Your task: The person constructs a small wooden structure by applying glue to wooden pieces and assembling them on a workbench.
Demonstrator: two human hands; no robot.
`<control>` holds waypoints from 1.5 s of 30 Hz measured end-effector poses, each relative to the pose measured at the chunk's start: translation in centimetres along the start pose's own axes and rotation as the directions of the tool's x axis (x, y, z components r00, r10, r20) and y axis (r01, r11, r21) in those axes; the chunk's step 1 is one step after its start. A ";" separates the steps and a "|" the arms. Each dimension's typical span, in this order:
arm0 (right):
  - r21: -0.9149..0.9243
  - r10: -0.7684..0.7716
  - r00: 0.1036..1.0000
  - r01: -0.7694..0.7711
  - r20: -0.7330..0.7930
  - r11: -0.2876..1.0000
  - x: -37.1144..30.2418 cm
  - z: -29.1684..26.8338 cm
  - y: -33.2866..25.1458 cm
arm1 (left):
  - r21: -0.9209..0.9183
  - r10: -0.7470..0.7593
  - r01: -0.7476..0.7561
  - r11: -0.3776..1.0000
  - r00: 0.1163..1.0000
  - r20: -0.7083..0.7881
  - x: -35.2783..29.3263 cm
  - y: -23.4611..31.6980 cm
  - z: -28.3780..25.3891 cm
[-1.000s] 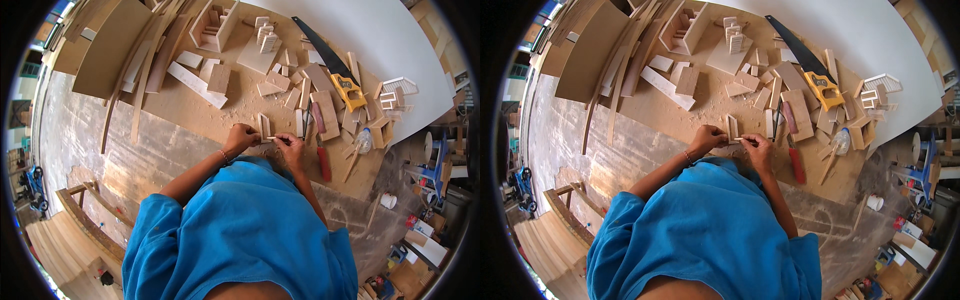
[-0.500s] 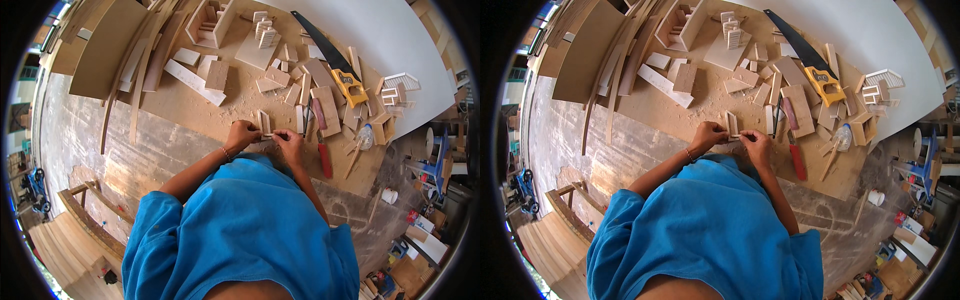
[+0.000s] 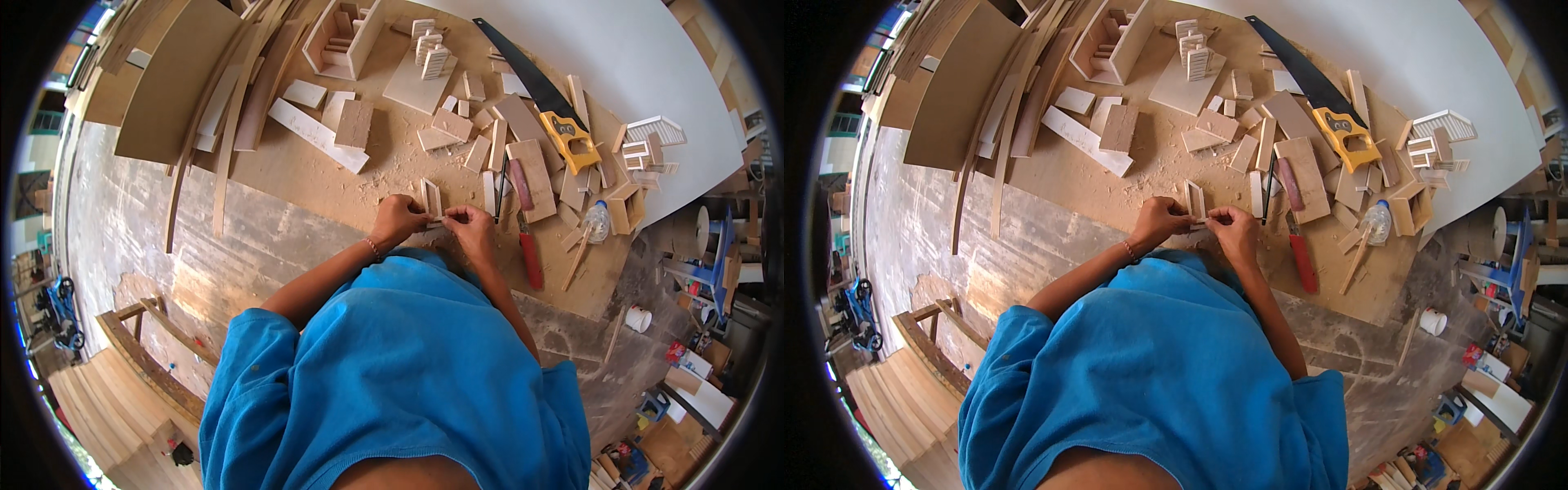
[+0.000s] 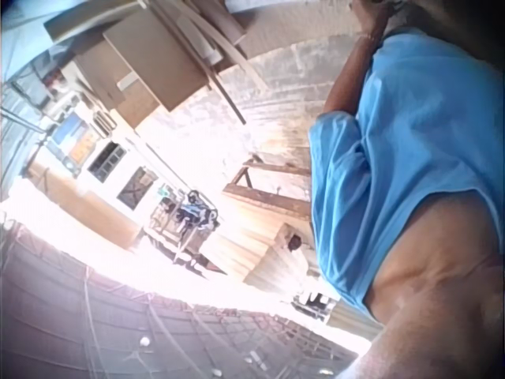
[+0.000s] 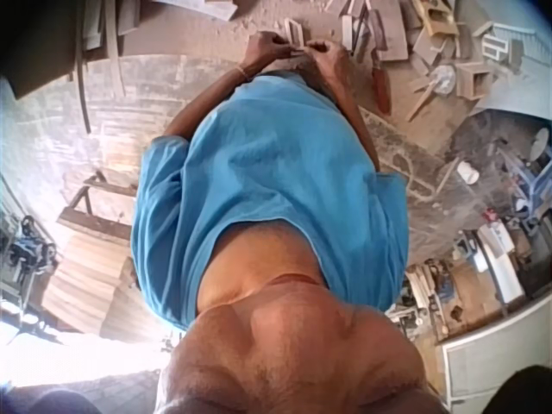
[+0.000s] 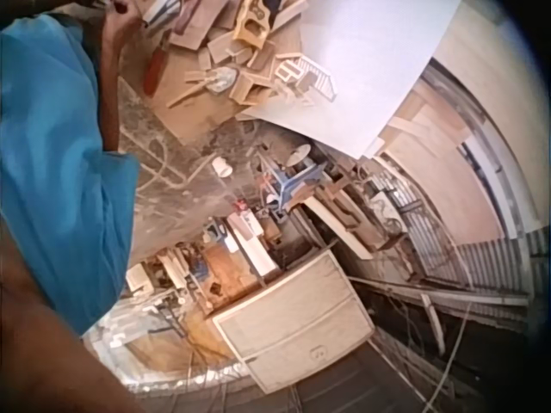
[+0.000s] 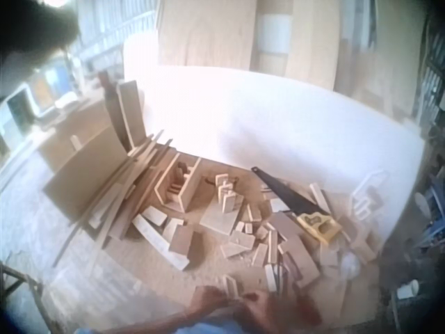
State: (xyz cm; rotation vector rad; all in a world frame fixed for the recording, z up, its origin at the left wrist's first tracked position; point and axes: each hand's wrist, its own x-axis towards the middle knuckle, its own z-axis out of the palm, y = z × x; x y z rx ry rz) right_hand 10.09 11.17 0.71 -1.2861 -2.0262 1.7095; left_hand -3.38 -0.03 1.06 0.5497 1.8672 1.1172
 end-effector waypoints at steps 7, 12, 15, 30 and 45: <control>0.006 -0.013 1.000 0.012 0.023 1.000 0.3 0.0 0.5 | 0.096 0.045 -0.040 0.995 0.998 -0.047 0.4 -0.5 0.4; 0.157 0.091 0.993 -0.103 0.081 0.982 0.6 -0.4 0.7 | 0.126 0.080 -0.070 0.990 0.994 -0.072 0.4 -0.7 0.5; 0.110 0.037 0.997 -0.044 0.063 0.993 0.7 -0.3 1.0 | 0.148 0.084 -0.075 0.986 0.995 -0.053 0.4 -0.5 0.4; 0.004 -0.037 0.996 0.038 -0.079 0.999 0.5 0.5 1.5 | -0.149 -0.040 0.041 0.988 0.999 0.013 0.3 -1.0 0.1; 0.218 0.113 0.993 -0.107 -0.016 0.970 0.5 -0.1 1.3 | 0.113 0.091 -0.086 0.990 0.995 -0.038 0.9 -1.5 0.5</control>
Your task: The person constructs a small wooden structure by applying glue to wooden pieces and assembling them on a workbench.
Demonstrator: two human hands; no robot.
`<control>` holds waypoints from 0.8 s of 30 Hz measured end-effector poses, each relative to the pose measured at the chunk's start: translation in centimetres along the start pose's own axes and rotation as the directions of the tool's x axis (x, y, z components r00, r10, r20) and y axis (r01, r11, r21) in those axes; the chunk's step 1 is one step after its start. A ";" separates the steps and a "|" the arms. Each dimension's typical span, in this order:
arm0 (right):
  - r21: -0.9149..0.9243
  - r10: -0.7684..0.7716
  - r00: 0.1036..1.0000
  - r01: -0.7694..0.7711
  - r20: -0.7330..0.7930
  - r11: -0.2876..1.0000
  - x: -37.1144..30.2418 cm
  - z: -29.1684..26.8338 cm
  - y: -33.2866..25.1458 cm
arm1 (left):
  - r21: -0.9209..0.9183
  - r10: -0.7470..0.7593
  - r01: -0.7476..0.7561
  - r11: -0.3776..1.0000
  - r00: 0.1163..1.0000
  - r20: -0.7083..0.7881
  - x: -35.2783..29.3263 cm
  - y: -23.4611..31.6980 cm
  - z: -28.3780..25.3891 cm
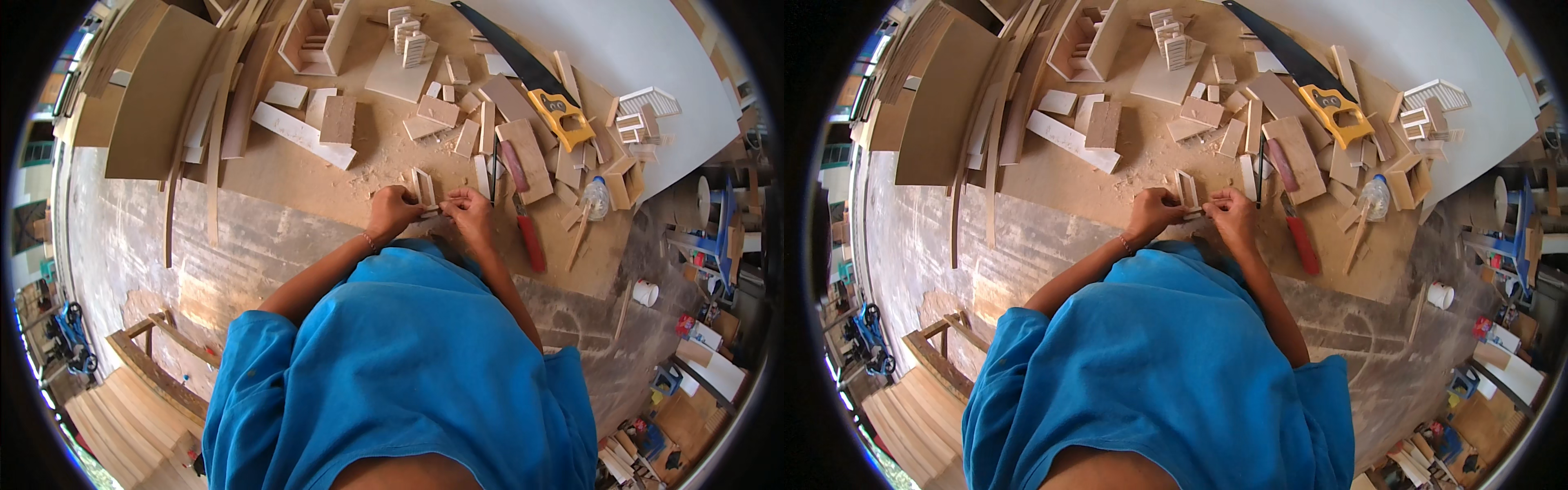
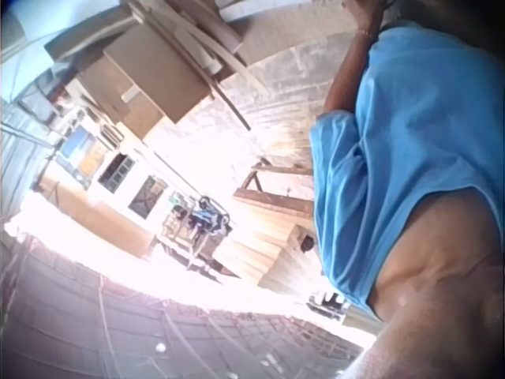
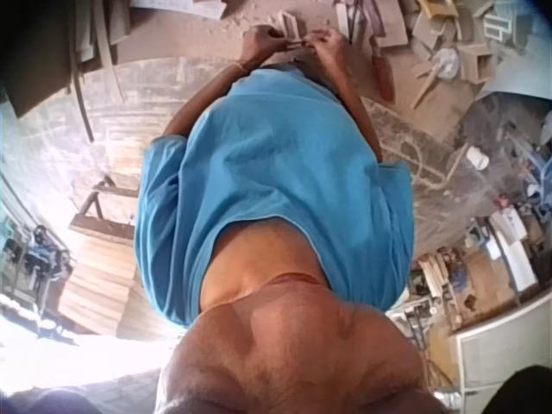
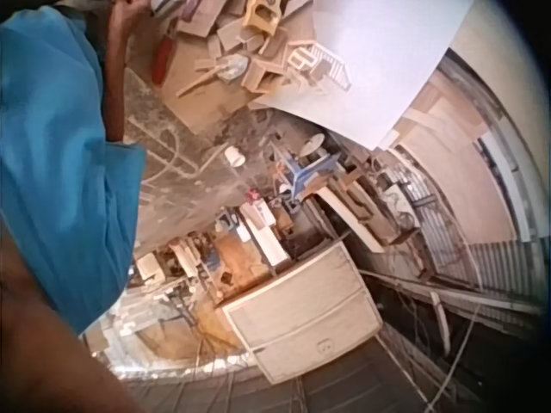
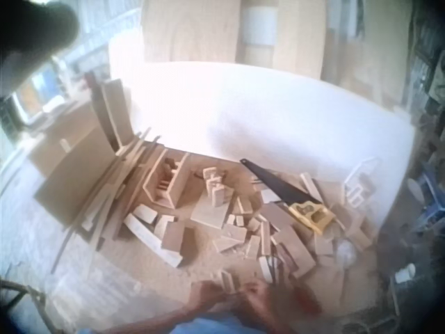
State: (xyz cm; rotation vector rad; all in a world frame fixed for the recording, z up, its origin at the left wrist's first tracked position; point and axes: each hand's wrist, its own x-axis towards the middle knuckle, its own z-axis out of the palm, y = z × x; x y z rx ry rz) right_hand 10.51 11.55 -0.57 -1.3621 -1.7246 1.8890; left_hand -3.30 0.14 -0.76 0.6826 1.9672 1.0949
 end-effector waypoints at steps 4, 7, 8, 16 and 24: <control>-0.168 -0.094 0.995 0.088 -0.028 0.982 -0.3 0.1 -0.1 | -0.041 -0.012 0.014 0.999 0.999 0.033 -0.1 0.5 -0.1; -0.241 -0.129 0.991 0.115 -0.043 0.964 -0.8 0.4 -1.4 | -0.040 -0.025 0.026 0.999 0.999 0.034 -0.1 0.3 -0.1; -0.281 -0.159 0.987 0.142 -0.038 0.949 -0.8 0.4 -1.6 | -0.029 -0.022 0.024 0.999 0.998 0.050 0.0 0.2 -0.1; -0.155 -0.160 0.986 0.151 -0.047 0.976 -0.5 0.3 -0.4 | 0.006 -0.053 0.053 0.999 0.995 0.081 0.1 0.7 -0.3; -0.135 -0.215 0.975 0.205 -0.063 0.969 -0.4 0.6 0.8 | -0.017 -0.066 0.068 0.998 0.993 0.097 -0.2 0.9 -0.5</control>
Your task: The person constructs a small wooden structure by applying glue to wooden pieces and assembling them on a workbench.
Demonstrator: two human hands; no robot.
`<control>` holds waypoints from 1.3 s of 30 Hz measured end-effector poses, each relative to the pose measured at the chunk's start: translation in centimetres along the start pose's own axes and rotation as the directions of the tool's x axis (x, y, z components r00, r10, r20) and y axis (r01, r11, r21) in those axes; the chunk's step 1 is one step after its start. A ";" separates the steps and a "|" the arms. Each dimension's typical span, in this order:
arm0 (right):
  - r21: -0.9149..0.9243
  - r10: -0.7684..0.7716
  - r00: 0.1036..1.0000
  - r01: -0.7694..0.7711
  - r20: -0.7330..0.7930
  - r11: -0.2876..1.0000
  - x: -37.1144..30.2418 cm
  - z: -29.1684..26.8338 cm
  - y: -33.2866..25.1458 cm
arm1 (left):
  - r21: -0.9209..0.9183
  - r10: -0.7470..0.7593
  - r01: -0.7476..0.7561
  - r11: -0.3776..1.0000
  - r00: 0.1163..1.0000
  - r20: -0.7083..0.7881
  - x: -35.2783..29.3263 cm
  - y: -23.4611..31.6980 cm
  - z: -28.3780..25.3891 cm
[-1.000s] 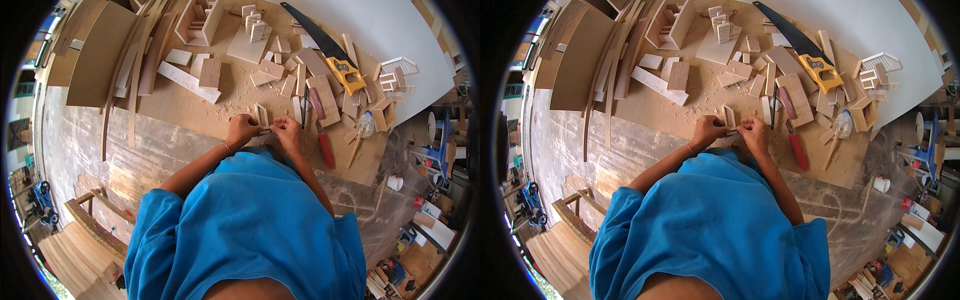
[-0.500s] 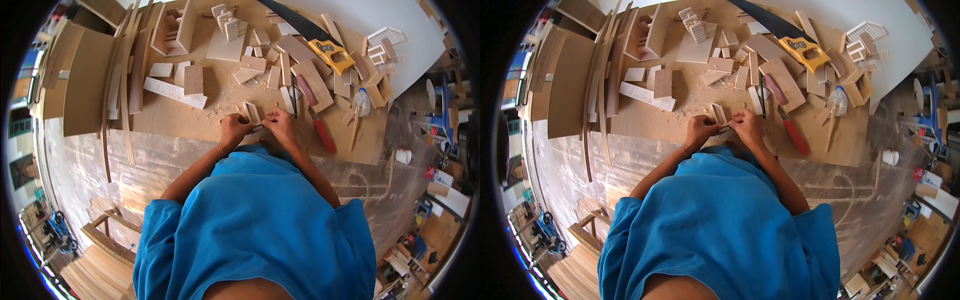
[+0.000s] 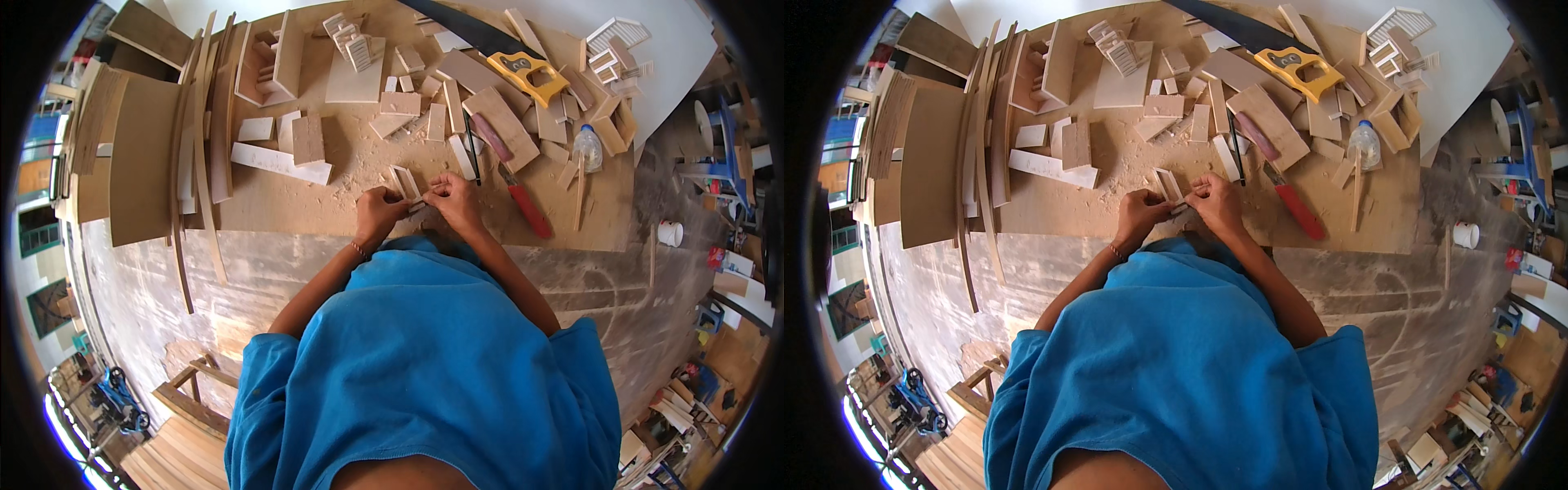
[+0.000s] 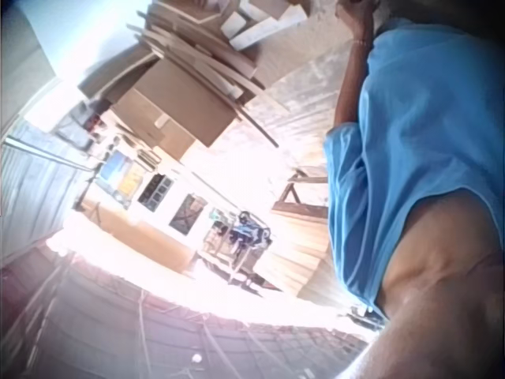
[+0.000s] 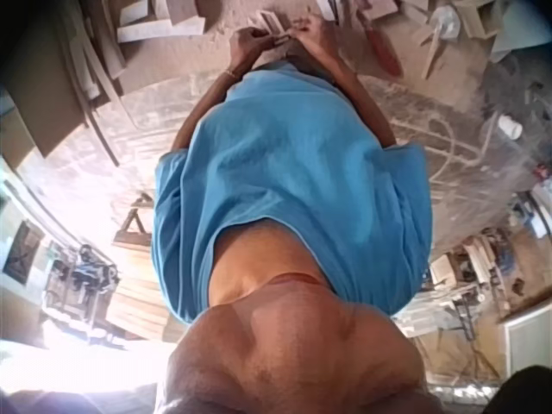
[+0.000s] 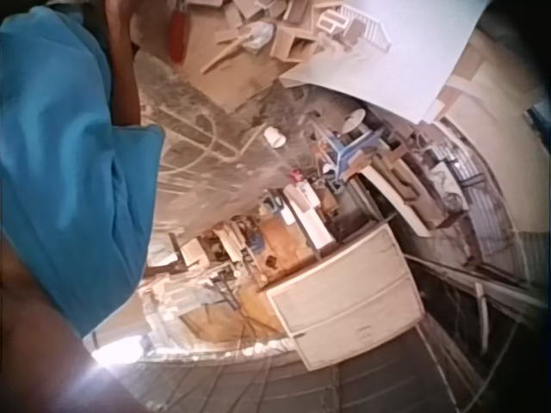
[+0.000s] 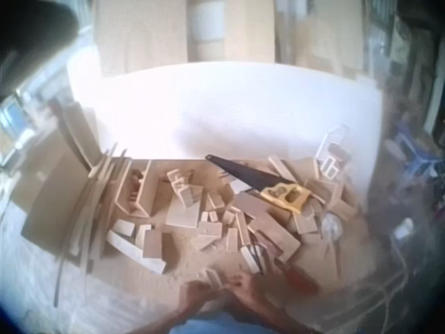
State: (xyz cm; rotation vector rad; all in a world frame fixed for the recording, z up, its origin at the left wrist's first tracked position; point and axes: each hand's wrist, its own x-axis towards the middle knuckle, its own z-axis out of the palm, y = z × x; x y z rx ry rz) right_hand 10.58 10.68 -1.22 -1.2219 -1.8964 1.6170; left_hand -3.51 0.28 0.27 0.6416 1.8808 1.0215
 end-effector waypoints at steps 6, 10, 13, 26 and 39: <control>-0.106 -0.043 0.998 0.039 -0.038 0.994 -0.1 0.0 -0.6 | -0.247 -0.063 0.062 0.967 0.998 0.002 -0.3 -0.2 0.1; -0.082 -0.040 0.999 0.037 -0.031 0.996 -0.2 0.0 -0.9 | -0.309 -0.076 0.072 0.948 0.997 0.000 -0.3 -0.5 0.2; -0.088 -0.065 0.997 0.062 -0.041 0.994 -0.4 0.2 -1.2 | -0.269 -0.053 0.049 0.962 0.999 -0.006 -0.1 -0.9 0.2; 0.048 -0.104 0.992 0.107 -0.065 0.993 -1.1 0.4 -0.4 | -0.226 -0.057 0.038 0.973 0.996 -0.075 -0.3 -0.7 0.7; 0.054 -0.134 0.991 0.135 -0.016 0.989 -4.2 -3.9 -3.7 | 0.251 0.399 -0.376 0.892 0.916 -0.046 -2.6 4.3 0.4</control>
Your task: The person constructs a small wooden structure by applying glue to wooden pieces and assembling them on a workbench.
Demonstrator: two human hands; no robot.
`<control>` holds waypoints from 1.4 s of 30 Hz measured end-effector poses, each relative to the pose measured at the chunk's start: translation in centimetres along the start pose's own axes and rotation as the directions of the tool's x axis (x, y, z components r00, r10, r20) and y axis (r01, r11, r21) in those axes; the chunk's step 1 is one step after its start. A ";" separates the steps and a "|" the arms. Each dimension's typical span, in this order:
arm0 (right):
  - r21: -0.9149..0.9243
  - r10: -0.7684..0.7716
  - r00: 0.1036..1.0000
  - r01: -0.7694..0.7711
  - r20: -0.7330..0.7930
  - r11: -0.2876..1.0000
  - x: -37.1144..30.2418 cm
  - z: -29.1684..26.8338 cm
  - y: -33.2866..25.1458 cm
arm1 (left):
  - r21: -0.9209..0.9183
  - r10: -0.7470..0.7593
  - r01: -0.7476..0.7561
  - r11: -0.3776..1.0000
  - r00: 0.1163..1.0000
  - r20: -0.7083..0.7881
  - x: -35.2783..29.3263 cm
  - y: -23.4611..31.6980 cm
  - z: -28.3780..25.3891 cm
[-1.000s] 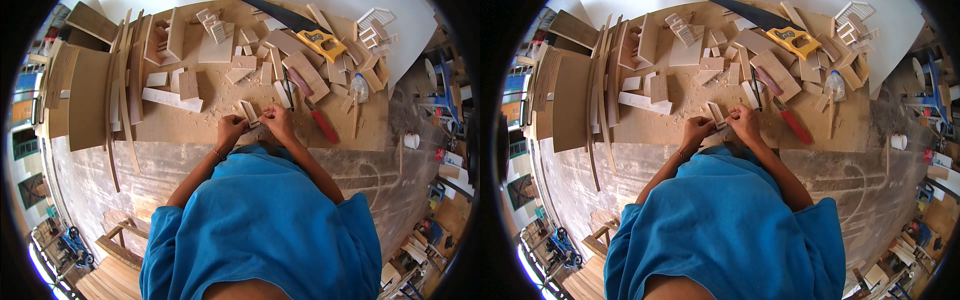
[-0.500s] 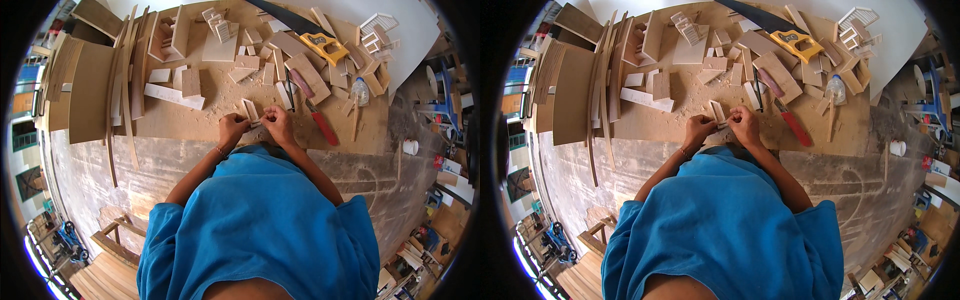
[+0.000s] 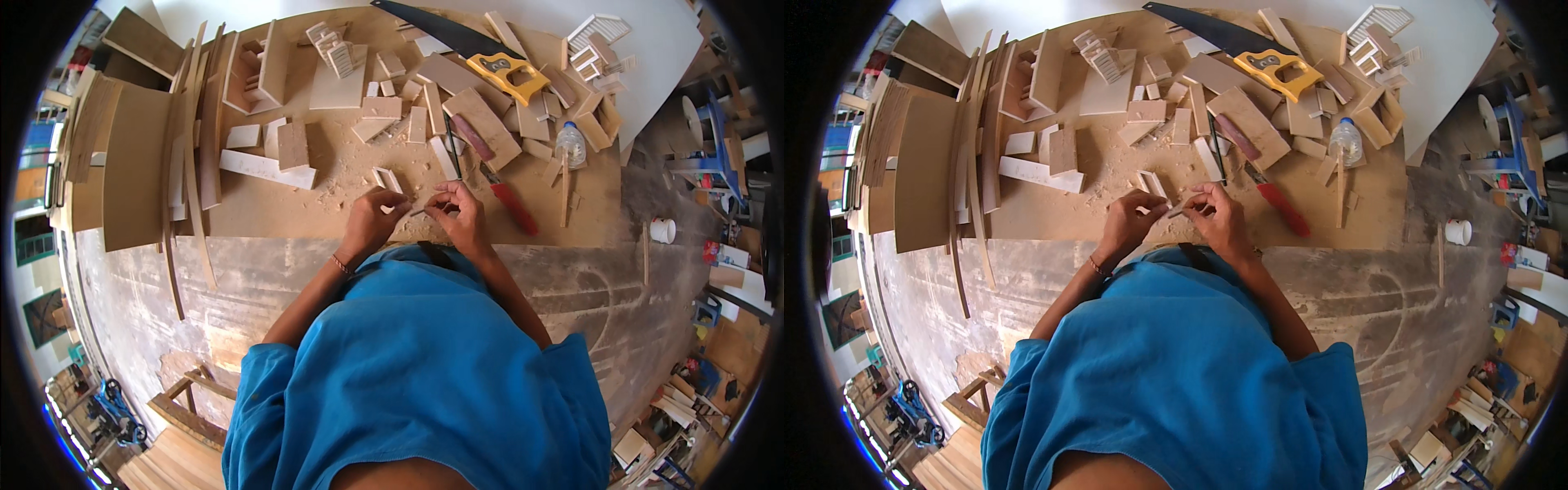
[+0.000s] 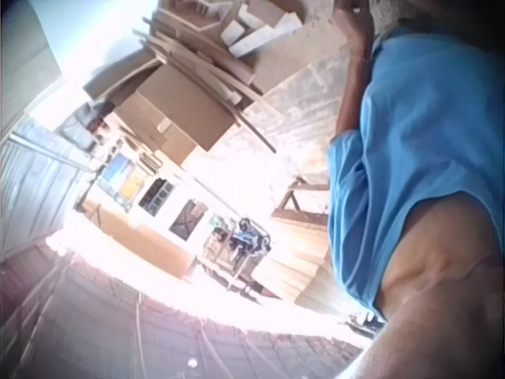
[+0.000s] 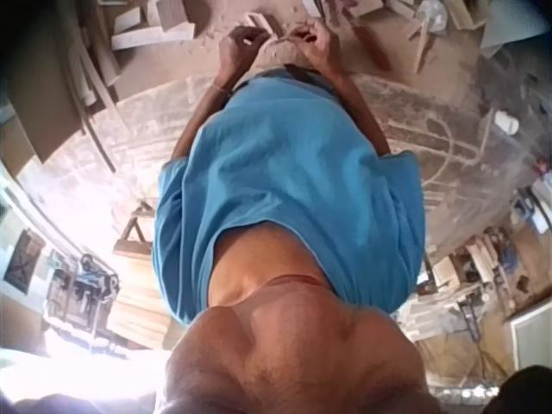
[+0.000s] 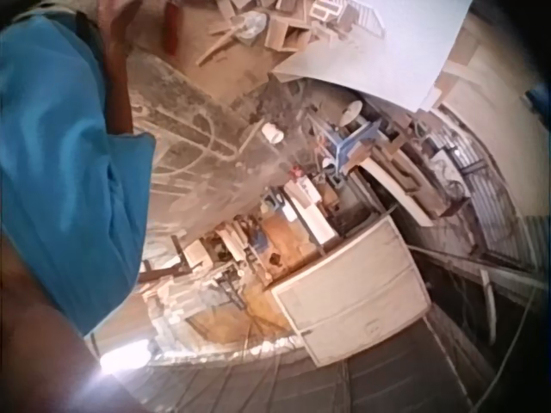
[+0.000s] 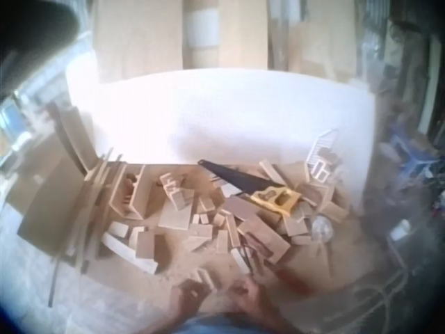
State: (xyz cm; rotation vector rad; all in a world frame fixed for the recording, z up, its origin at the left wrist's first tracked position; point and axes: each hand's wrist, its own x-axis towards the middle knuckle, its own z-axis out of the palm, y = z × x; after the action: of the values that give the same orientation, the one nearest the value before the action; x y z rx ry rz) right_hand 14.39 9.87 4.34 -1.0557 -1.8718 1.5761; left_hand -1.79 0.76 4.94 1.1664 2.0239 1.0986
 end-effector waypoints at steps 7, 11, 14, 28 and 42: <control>-0.020 -0.084 0.996 0.084 0.003 0.996 -2.6 -3.2 0.7 | -0.239 -0.089 0.234 0.942 0.864 0.495 0.1 1.2 3.1; -0.031 -0.038 0.999 0.039 0.025 0.999 -3.6 -5.4 1.2 | -0.273 -0.166 0.399 0.875 0.779 0.605 -0.2 1.9 5.2; -0.191 -0.128 0.992 0.126 0.003 0.974 -4.0 -7.7 2.5 | -0.295 -0.163 0.400 0.868 0.790 0.591 -1.2 1.9 7.6; -0.543 -0.262 0.964 0.240 0.038 0.805 -4.2 -15.0 6.8 | 0.045 0.031 -0.025 0.999 0.992 -0.126 -4.8 5.8 18.4; -0.556 0.158 0.977 -0.054 0.142 0.830 -11.1 -18.8 7.9 | 0.423 0.291 -0.180 0.888 0.932 -0.215 -4.4 7.0 24.2</control>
State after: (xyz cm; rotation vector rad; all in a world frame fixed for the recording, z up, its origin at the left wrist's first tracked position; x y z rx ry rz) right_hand 37.37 12.68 2.38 -1.3017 -2.5271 1.2405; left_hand 21.92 8.02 -1.20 1.5763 2.4512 1.0353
